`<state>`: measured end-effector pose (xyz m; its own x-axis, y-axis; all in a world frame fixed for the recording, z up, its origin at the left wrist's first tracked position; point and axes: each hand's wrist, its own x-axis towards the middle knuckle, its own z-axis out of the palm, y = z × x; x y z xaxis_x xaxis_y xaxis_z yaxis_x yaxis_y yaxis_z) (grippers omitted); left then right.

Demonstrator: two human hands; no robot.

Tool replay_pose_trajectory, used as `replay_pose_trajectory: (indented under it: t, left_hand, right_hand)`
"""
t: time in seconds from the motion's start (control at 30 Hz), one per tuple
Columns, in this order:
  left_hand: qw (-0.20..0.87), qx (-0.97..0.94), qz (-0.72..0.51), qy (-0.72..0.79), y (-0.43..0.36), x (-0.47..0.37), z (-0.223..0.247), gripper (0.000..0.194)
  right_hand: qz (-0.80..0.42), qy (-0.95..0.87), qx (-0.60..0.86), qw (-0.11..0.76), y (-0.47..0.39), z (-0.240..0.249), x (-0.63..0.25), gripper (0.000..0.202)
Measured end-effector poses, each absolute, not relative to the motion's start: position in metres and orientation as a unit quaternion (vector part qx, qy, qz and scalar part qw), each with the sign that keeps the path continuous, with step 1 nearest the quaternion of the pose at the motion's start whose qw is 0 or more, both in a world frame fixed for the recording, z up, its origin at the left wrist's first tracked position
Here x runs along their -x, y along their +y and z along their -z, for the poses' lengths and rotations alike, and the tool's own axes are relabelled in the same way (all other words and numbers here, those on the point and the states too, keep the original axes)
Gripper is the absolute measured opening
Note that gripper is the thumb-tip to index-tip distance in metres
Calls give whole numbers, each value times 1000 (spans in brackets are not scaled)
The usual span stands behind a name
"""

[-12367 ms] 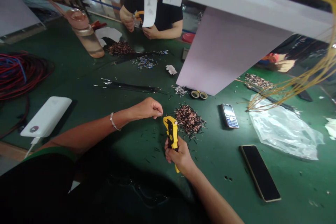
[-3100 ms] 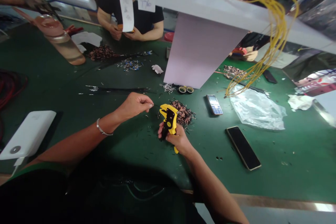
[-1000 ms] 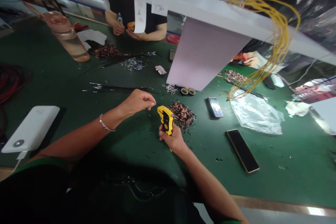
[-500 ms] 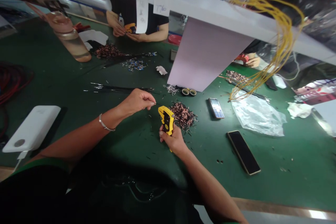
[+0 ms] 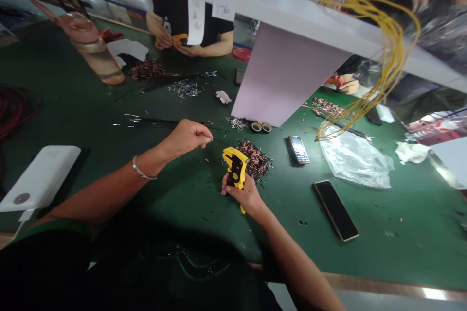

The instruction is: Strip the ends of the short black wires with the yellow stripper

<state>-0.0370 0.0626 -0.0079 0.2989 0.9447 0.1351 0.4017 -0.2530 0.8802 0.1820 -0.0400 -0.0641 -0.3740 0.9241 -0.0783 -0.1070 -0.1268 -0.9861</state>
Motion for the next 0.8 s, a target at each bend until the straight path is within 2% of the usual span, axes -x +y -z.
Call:
replay_pose_trajectory:
  t: [0.53, 0.8]
  left_hand:
    - [388, -723, -289, 492, 61, 38, -1, 18]
    - [361, -734, -315, 481, 63, 41, 1, 17]
  right_hand:
    - [-657, -521, 378, 393, -41, 61, -186, 34]
    - [-657, -522, 384, 385, -41, 59, -185, 34]
